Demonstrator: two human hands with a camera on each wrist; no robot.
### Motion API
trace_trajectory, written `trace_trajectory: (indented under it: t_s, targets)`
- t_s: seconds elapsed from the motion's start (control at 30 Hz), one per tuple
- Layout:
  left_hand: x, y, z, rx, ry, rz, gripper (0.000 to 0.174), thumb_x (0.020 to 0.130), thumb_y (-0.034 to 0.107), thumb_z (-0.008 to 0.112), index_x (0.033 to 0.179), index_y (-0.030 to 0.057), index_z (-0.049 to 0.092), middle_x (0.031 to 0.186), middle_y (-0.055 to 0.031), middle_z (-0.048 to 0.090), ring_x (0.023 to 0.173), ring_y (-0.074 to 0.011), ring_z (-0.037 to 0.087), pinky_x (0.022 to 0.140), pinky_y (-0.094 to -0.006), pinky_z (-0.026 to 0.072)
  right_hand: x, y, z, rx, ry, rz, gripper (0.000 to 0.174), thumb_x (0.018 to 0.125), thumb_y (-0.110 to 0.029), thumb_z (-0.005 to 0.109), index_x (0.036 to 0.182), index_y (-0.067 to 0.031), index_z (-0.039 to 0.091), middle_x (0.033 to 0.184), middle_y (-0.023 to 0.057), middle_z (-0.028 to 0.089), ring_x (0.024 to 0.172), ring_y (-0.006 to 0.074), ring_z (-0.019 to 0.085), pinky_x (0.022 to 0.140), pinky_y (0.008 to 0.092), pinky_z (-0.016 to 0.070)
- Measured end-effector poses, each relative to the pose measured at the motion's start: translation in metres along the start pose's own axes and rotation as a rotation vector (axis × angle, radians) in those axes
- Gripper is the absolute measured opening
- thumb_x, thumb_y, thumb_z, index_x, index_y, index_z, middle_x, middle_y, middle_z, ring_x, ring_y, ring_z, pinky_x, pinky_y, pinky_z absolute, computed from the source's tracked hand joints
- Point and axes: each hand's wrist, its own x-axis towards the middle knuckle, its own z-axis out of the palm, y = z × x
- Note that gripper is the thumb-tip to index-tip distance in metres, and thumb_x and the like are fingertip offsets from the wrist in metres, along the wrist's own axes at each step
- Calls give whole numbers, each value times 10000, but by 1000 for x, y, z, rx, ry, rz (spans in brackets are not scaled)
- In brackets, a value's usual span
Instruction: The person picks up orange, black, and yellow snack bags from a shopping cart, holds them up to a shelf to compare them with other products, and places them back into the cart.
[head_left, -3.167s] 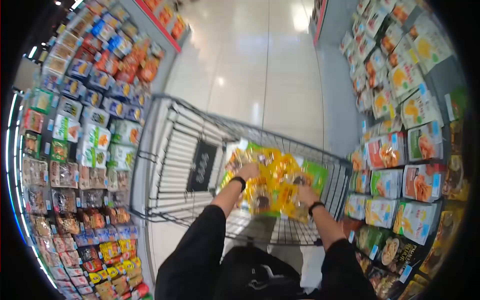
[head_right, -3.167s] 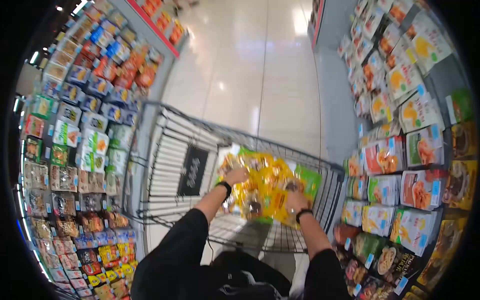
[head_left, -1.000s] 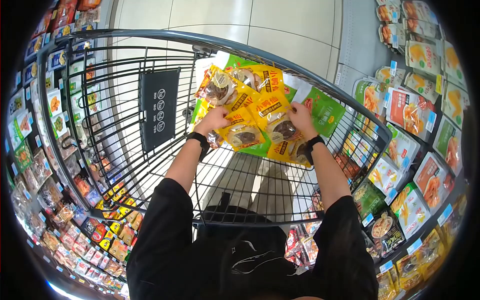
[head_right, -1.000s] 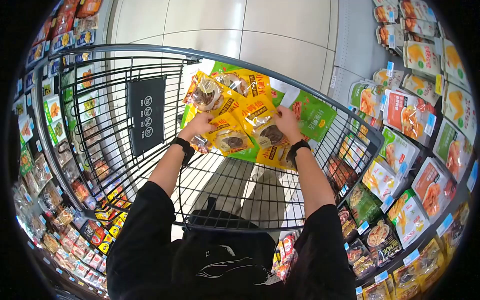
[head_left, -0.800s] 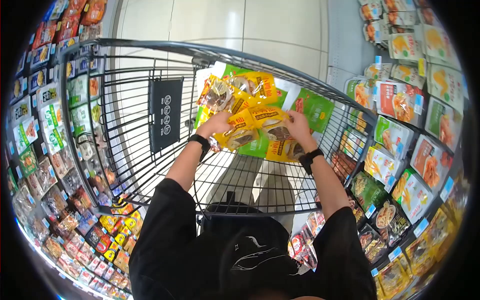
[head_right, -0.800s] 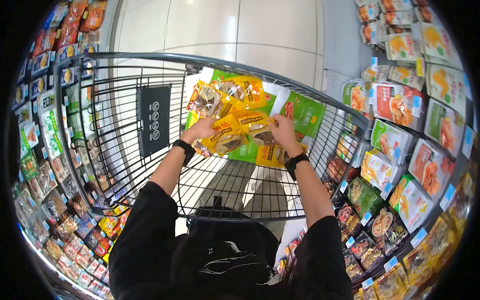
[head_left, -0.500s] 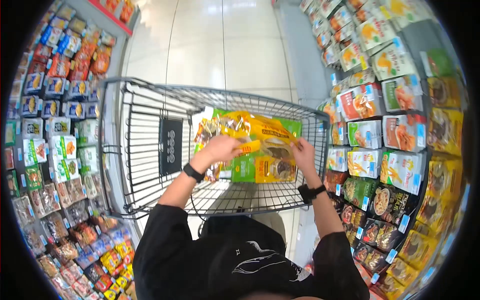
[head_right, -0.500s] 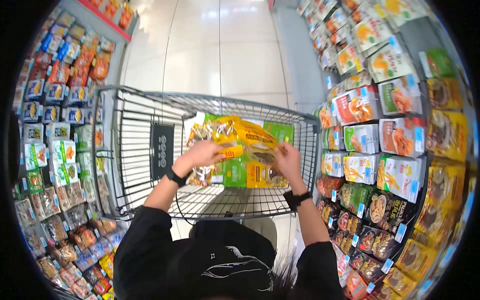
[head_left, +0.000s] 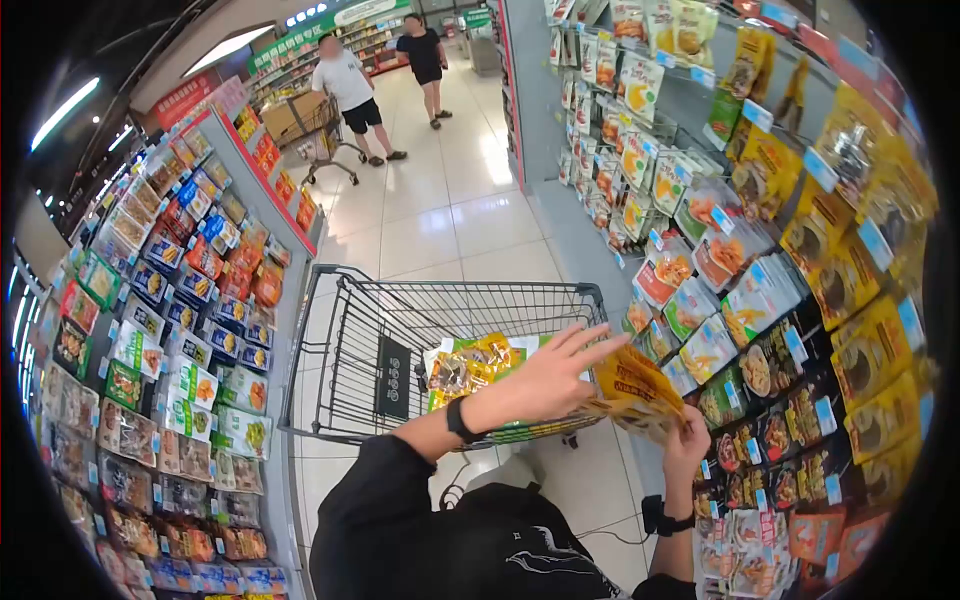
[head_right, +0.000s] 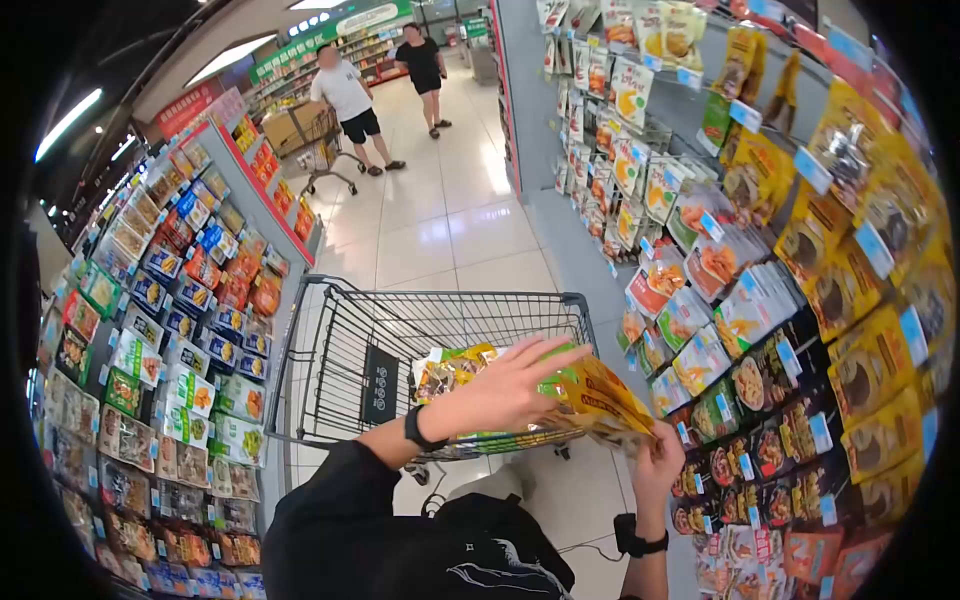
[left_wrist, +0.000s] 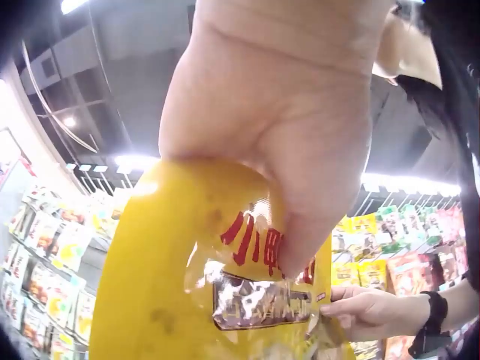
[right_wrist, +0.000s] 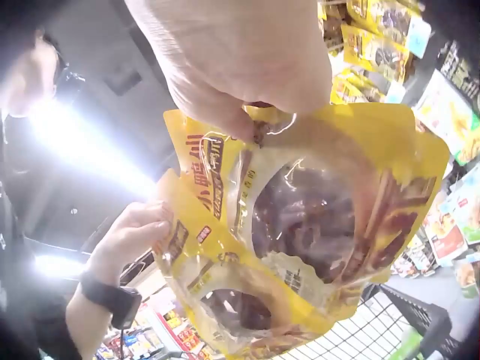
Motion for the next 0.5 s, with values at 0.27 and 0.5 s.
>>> trace_trajectory:
  t_s: [0.27, 0.5]
  targets:
    - [35, 108, 45, -417, -165, 336, 73, 696, 184, 701, 709, 117, 724, 1469, -146, 254, 1330, -362, 266, 1038, -550, 266, -110, -69, -91, -2, 231, 110, 120, 876, 38, 522, 991, 68, 541, 943, 62, 586, 825, 107, 549, 752, 225, 426]
    - [82, 144, 75, -639, -113, 467, 197, 766, 207, 694, 697, 25, 666, 1291, -163, 488, 912, -304, 582, 731, -428, 447, -162, -83, -126, -143, 315, 64, 159, 868, 22, 530, 1023, 40, 560, 900, 66, 611, 801, 110, 592, 719, 235, 481]
